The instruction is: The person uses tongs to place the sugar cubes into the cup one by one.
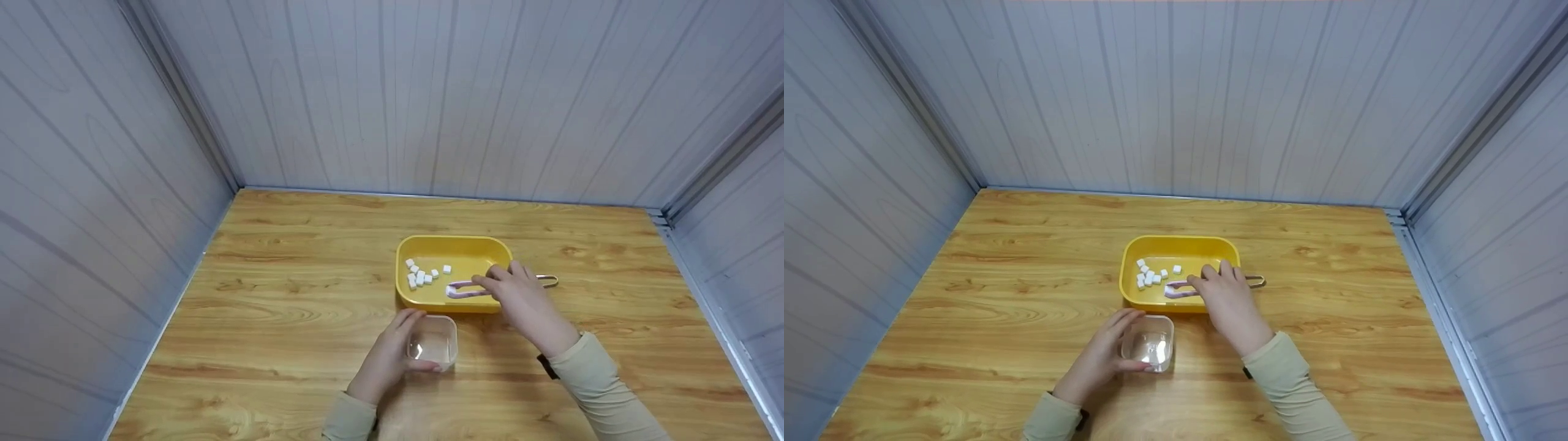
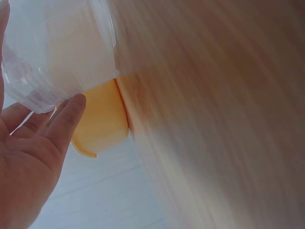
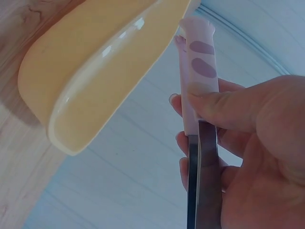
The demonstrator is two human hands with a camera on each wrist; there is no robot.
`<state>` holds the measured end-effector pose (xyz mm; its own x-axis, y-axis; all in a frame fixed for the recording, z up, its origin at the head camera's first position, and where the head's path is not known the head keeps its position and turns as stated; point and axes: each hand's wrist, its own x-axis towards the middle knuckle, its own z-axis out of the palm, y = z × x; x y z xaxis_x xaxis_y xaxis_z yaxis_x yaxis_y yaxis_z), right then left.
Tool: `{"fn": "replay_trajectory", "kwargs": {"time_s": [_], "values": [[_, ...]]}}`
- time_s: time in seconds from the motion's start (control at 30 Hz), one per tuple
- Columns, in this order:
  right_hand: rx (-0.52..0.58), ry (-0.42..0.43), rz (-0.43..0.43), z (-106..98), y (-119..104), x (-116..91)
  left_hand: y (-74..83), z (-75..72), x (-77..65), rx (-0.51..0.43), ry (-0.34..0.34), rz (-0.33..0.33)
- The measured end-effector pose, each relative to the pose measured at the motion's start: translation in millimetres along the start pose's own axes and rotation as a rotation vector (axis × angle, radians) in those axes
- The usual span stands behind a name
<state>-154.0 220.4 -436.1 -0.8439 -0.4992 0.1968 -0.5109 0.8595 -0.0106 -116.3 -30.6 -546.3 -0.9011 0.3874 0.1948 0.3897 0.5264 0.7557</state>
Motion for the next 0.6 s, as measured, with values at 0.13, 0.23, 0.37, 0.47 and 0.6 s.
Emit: {"fn": "replay_trajectory", "kwargs": {"time_s": [0.13,0.23,0.37,0.47,0.6], "values": [[0.007,0.014,-0.023,-2.0,-4.8,-5.1,0.2,0.0,0.2,0.0,-0.004,-0.006],[0.008,0.014,-0.037,-3.5,-10.6,-8.7,0.4,-0.4,0.9,0.01,-0.005,0.001],[0.011,0.017,-0.061,-4.6,-18.3,-12.4,-0.9,-0.5,1.0,0.034,0.016,0.04],[0.015,0.012,-0.074,-4.2,-22.3,-14.1,-1.6,0.0,0.6,0.043,0.025,0.055],[0.021,0.004,-0.089,-3.8,-25.6,-16.1,-0.6,0.2,0.9,0.031,0.009,0.032]]}}
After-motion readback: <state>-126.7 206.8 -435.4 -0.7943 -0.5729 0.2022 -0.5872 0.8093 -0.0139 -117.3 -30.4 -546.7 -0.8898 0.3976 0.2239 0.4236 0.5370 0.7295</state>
